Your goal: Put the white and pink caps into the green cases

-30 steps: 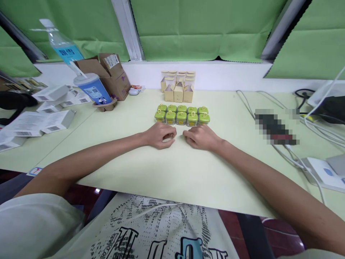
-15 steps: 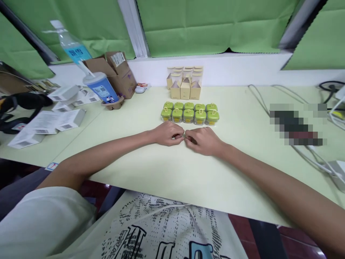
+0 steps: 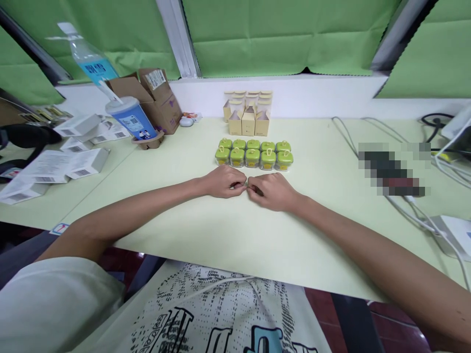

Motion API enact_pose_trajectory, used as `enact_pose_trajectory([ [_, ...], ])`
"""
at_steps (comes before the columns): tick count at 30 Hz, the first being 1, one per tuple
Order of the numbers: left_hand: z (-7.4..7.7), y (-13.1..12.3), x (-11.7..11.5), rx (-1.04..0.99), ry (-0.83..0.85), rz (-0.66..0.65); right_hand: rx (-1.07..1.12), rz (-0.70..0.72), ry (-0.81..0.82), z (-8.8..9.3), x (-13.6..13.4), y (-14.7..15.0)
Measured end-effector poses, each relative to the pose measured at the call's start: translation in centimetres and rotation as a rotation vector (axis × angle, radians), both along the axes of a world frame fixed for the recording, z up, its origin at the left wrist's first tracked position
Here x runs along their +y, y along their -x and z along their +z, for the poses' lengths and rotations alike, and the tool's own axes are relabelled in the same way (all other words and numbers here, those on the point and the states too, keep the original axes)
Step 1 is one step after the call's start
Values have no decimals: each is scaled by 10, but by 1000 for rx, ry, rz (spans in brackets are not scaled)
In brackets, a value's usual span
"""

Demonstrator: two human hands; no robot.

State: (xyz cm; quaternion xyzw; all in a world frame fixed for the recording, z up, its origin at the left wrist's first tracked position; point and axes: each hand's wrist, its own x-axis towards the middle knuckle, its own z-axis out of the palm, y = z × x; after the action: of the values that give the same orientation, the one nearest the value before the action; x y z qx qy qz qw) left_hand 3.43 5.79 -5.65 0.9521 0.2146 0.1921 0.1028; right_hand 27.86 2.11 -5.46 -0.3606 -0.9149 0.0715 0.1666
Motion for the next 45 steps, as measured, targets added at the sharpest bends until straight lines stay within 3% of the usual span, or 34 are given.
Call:
enact_pose_trajectory([
  [5, -3, 0, -2, -51, 0, -9, 52, 14, 18, -3, -4, 0],
  [8, -7, 10, 4, -358, -78, 152, 243, -18, 181, 7, -3, 0],
  [10, -11, 24, 17, -604, -137, 329, 542, -106, 379, 26, 6, 2],
  [12, -14, 41, 36, -680, -150, 392, 871, -218, 558, 54, 25, 9],
  [15, -19, 63, 64, -657, 66, 445, 1065, -310, 702, 100, 63, 29],
  [18, -23, 72, 79, -592, 377, 403, 1041, -428, 943, 127, 92, 54],
  [22, -28, 70, 84, -529, 515, 318, 919, -455, 1110, 125, 103, 80],
  [28, -33, 70, 86, -563, 527, 307, 772, -286, 1019, 101, 109, 93],
  [30, -31, 69, 85, -572, 538, 307, 799, -258, 1090, 97, 110, 98],
  [35, -21, 65, 76, -559, 577, 336, 973, -379, 1185, 95, 97, 109],
  [40, -16, 64, 73, -523, 603, 343, 1045, -384, 1140, 103, 89, 111],
  [45, -18, 63, 76, -505, 600, 393, 1130, -236, 1018, 136, 74, 100],
])
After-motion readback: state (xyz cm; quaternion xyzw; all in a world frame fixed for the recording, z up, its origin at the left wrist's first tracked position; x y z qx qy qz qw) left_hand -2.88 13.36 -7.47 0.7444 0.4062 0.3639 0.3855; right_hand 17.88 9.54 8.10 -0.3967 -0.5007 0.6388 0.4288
